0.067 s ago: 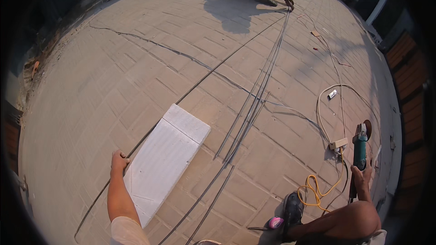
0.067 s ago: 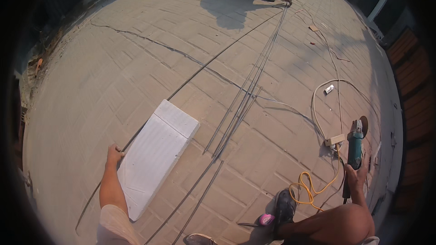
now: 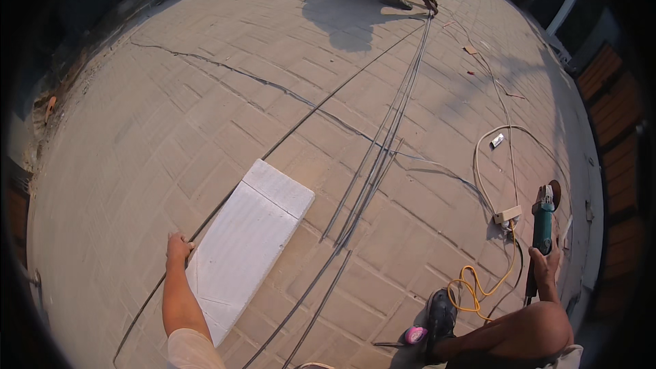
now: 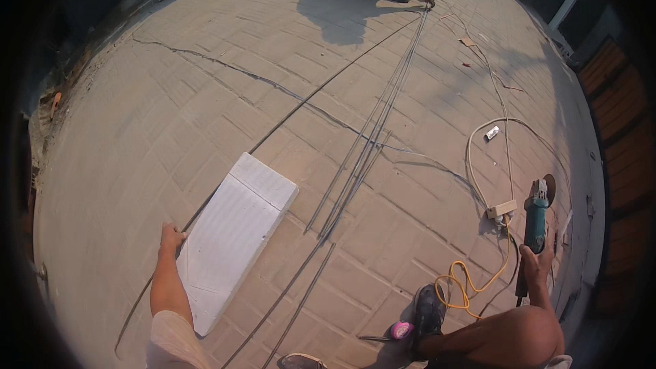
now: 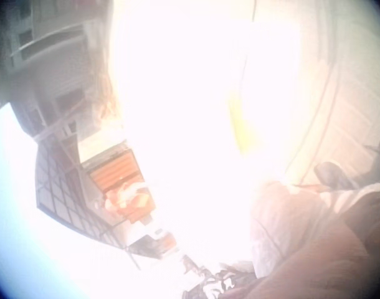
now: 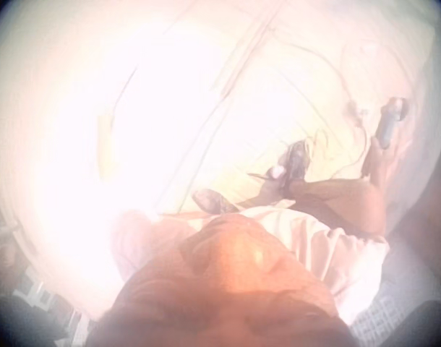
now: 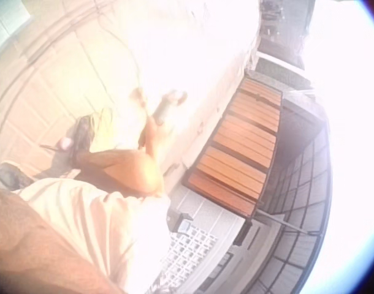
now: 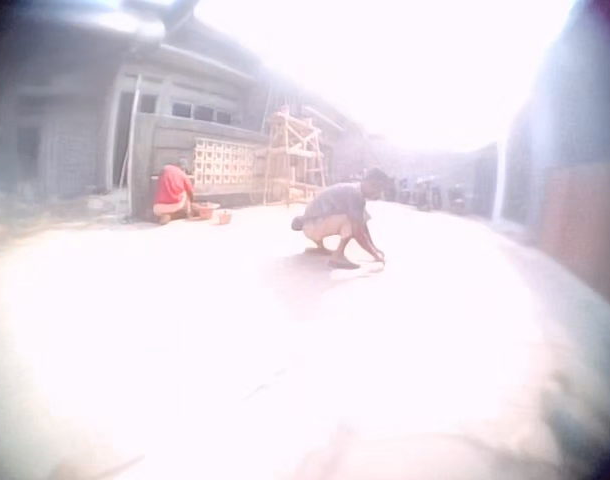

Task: The person uses an angle grinder to cut several metal rods placed on a white rectangular block. They repeatedly position each rod, cut it, and move the cut pieces aside. A second person is visible in the background working on the ground.

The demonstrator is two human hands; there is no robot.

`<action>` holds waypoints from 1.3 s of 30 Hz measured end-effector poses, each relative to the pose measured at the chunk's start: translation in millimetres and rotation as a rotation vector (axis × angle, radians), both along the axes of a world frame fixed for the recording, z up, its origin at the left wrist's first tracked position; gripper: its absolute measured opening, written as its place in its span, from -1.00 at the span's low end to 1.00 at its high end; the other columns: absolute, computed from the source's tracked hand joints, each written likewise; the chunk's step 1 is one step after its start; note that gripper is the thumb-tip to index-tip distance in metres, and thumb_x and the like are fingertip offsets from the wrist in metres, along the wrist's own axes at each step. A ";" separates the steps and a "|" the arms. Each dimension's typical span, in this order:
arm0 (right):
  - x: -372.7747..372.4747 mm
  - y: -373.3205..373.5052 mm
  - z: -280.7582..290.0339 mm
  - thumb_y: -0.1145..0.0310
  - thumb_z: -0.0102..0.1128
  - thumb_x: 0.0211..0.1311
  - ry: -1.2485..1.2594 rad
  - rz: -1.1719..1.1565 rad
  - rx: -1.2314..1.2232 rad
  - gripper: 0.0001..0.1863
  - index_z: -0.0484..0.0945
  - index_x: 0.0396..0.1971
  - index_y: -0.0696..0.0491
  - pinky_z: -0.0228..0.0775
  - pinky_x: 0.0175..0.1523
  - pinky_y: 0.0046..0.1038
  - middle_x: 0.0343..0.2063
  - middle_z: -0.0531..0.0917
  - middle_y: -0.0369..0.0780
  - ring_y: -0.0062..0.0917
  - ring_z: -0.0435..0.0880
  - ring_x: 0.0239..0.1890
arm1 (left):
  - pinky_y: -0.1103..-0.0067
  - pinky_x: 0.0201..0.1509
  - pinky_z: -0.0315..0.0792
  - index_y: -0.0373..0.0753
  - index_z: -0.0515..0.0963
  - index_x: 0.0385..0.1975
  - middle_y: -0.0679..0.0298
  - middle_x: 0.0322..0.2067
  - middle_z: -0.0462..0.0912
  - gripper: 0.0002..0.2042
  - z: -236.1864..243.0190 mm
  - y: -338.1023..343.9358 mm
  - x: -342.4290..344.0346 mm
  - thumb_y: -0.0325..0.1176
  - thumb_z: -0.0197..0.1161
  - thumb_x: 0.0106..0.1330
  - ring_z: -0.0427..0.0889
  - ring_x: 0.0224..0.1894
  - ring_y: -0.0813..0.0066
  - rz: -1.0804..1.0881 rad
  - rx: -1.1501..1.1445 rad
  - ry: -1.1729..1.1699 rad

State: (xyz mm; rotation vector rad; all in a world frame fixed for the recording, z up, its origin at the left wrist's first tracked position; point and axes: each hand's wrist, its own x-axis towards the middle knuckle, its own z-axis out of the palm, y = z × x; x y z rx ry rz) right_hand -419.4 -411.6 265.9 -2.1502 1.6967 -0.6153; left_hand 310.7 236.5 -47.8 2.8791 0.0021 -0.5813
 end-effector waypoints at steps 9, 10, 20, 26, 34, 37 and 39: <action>14.3 -27.9 -13.9 0.22 0.46 0.04 0.046 0.125 -0.188 -0.57 0.59 -0.14 0.13 0.44 -0.25 -0.35 -0.47 0.56 -0.30 -0.54 0.54 -0.42 | 0.26 -0.21 0.47 -0.34 0.59 -0.27 0.03 -0.44 0.63 -0.71 44.2 75.8 26.4 -0.33 0.58 0.24 0.61 -0.35 0.04 -0.135 -0.425 -0.428; 24.2 -31.1 -9.5 0.26 0.46 0.06 0.037 0.150 -0.139 -0.59 0.60 -0.11 0.13 0.45 -0.23 -0.37 -0.46 0.56 -0.30 -0.56 0.55 -0.41 | 0.26 -0.26 0.44 -0.35 0.59 -0.31 0.03 -0.52 0.60 -0.70 60.3 82.3 22.7 -0.29 0.58 0.25 0.57 -0.42 0.06 -0.140 -0.520 -0.501; 143.3 -30.0 40.1 0.22 0.50 0.05 -0.089 0.384 -0.098 -0.61 0.60 -0.21 0.14 0.47 -0.30 -0.39 -0.53 0.63 -0.29 -0.58 0.61 -0.46 | 0.29 -0.37 0.35 -0.35 0.47 -0.56 0.06 -0.62 0.48 -0.58 223.5 122.2 -143.5 -0.20 0.58 0.26 0.41 -0.56 0.20 -0.065 -0.158 -0.588; 172.0 -7.3 50.1 0.20 0.53 0.02 -0.199 0.432 -0.051 -0.59 0.65 -0.22 0.14 0.47 -0.28 -0.43 -0.51 0.65 -0.31 -0.60 0.61 -0.45 | 0.30 -0.38 0.35 -0.35 0.52 -0.56 0.09 -0.62 0.51 -0.62 191.8 115.1 -242.9 -0.24 0.58 0.24 0.44 -0.57 0.20 -0.042 -0.273 -0.572; 154.8 -2.7 22.5 0.22 0.50 0.06 -0.227 0.488 0.017 -0.60 0.62 -0.18 0.15 0.44 -0.25 -0.41 -0.45 0.60 -0.32 -0.58 0.55 -0.41 | 0.25 -0.33 0.41 -0.32 0.61 -0.52 0.07 -0.59 0.59 -0.68 194.0 45.3 -280.6 -0.22 0.55 0.29 0.56 -0.51 0.09 -0.035 -0.312 -0.460; 142.7 3.7 17.1 0.23 0.49 0.06 -0.228 0.496 0.082 -0.61 0.62 -0.20 0.16 0.45 -0.28 -0.40 -0.48 0.61 -0.31 -0.59 0.56 -0.43 | 0.19 -0.29 0.45 -0.30 0.64 -0.45 0.04 -0.49 0.63 -0.71 176.2 65.2 -275.4 -0.20 0.51 0.33 0.63 -0.42 -0.03 -0.140 -0.271 -0.543; 127.1 0.4 18.6 0.24 0.49 0.06 -0.185 0.502 0.069 -0.61 0.61 -0.21 0.17 0.44 -0.32 -0.40 -0.50 0.61 -0.31 -0.60 0.55 -0.46 | 0.16 -0.23 0.47 -0.29 0.65 -0.38 0.02 -0.41 0.66 -0.73 176.0 104.1 -286.7 -0.20 0.47 0.37 0.65 -0.33 -0.10 -0.191 -0.198 -0.558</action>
